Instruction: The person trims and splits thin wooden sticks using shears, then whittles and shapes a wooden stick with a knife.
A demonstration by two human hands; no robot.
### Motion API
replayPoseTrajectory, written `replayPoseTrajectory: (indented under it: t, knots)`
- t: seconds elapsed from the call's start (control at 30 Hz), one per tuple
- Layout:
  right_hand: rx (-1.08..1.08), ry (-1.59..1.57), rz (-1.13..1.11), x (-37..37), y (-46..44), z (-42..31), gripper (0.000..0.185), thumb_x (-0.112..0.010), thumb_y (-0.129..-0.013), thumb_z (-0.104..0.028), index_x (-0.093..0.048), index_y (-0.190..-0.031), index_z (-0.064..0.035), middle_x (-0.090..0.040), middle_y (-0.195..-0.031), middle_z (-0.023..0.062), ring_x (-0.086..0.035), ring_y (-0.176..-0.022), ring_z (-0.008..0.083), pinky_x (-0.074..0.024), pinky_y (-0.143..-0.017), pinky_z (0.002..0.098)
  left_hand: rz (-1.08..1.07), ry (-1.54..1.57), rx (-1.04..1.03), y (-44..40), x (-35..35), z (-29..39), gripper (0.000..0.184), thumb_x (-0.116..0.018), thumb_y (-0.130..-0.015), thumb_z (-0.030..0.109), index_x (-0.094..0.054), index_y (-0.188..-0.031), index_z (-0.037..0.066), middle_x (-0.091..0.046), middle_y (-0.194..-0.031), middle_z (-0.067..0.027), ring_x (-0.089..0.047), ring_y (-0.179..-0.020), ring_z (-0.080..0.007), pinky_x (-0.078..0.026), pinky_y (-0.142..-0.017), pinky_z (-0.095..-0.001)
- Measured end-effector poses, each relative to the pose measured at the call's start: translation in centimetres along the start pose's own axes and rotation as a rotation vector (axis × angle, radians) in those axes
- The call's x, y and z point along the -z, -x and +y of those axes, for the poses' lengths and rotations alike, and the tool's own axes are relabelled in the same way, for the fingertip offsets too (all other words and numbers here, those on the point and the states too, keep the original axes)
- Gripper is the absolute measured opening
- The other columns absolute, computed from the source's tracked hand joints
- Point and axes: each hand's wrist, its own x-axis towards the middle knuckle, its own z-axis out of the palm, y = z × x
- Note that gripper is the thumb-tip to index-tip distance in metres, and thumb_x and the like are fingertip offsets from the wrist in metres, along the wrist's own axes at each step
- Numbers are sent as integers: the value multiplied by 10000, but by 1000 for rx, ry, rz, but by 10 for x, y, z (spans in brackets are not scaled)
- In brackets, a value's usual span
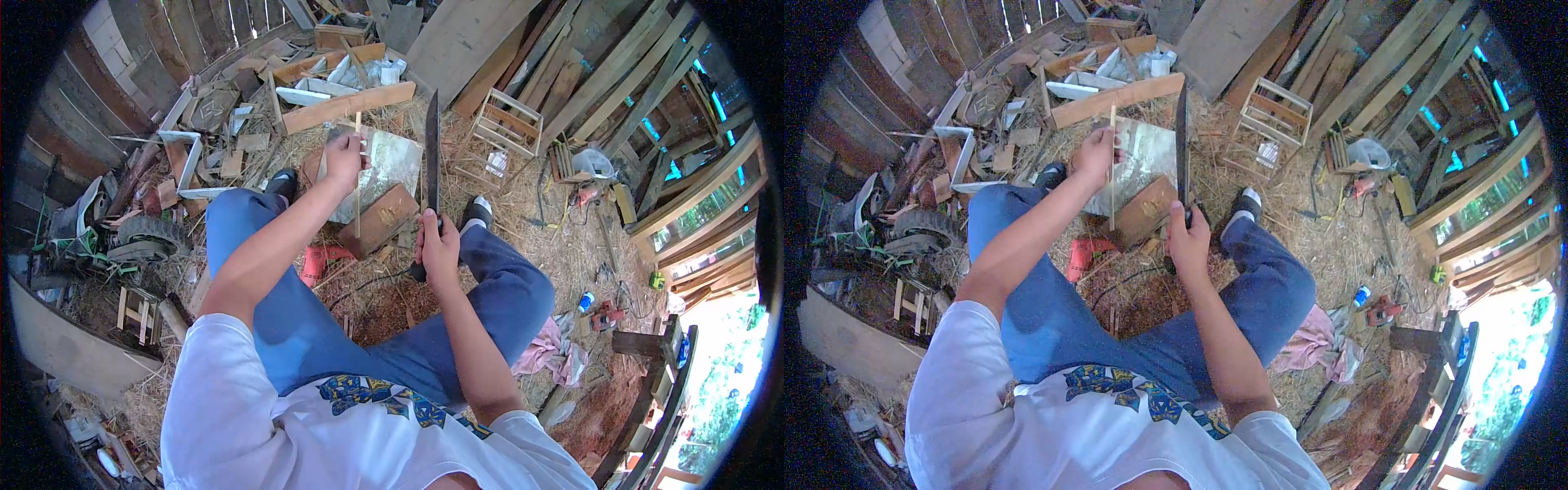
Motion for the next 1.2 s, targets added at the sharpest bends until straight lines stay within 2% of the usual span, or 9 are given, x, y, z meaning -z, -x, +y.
replayPoseTrajectory:
  t: [0.23, 0.33, 0.4, 0.5, 0.7, 0.8, 0.93, 1.0, 1.2]
  knots:
    - [-23, -30, 19, 4, -2, -3, 351, -601, -1050, -370, -545, -909, -54, -489, -601, -13, -464, -426, 89, -380, -380, 273, -172, -3, -141, 4, -10, -16, 92, -602, -1027, 105, -612, -1083, 32, -651, -923, -74, -694, -784, -163, -560, -640, -301]
    - [7, -13, 39, 5, -4, -4, 367, -601, -1050, -377, -553, -899, -47, -492, -599, -10, -461, -418, 93, -383, -377, 277, -260, -211, -189, 9, -6, -24, 99, -622, -1011, 85, -616, -1077, 12, -691, -896, -62, -691, -823, -139, -550, -684, -302]
    - [9, -42, 42, 6, -4, -6, 366, -597, -1053, -376, -557, -904, -44, -491, -592, -8, -456, -411, 96, -378, -373, 277, -285, -385, -382, 12, -4, -31, 109, -667, -982, 88, -629, -1040, 3, -709, -850, -60, -687, -807, -131, -539, -686, -318]
    - [-18, -5, 44, 7, -4, -7, 373, -553, -1070, -397, -580, -957, -42, -491, -618, -9, -438, -415, 86, -353, -374, 265, -279, -571, -523, 20, -3, -34, 151, -708, -956, 115, -639, -1024, 0, -710, -855, -102, -685, -787, -152, -542, -688, -342]
    - [3, -18, 42, 9, -5, -4, 345, -584, -1060, -363, -538, -907, -57, -484, -584, -14, -451, -414, 91, -367, -373, 276, -315, -722, -506, 43, -5, -29, 197, -725, -947, 146, -626, -986, -20, -701, -861, -166, -682, -747, -233, -547, -710, -372]
    - [-7, -6, 24, 9, -4, -7, 330, -584, -1061, -355, -529, -903, -71, -482, -586, -24, -447, -418, 87, -370, -376, 276, -351, -725, -488, 46, -5, -34, 240, -728, -954, 164, -567, -904, -7, -670, -839, -162, -632, -762, -194, -521, -724, -370]
    - [-5, -29, 19, 9, -3, -2, 325, -593, -1057, -357, -530, -902, -78, -482, -588, -30, -445, -423, 82, -368, -383, 272, -399, -692, -531, 46, -4, -40, 242, -720, -961, 158, -560, -901, -12, -686, -867, -177, -642, -761, -200, -530, -734, -372]
    - [3, 0, 20, 9, -4, 0, 331, -603, -1052, -366, -541, -918, -70, -484, -590, -30, -445, -429, 78, -363, -388, 270, -373, -781, -595, 45, -3, -45, 192, -742, -934, 137, -619, -992, 1, -686, -831, -185, -653, -701, -280, -530, -684, -371]
    - [10, 31, 4, 9, -3, 2, 353, -539, -1078, -374, -569, -967, -40, -503, -614, -7, -449, -417, 82, -368, -382, 259, -444, -600, -572, 43, -2, -62, 160, -719, -947, 103, -610, -987, -7, -692, -851, -174, -636, -716, -232, -525, -704, -357]
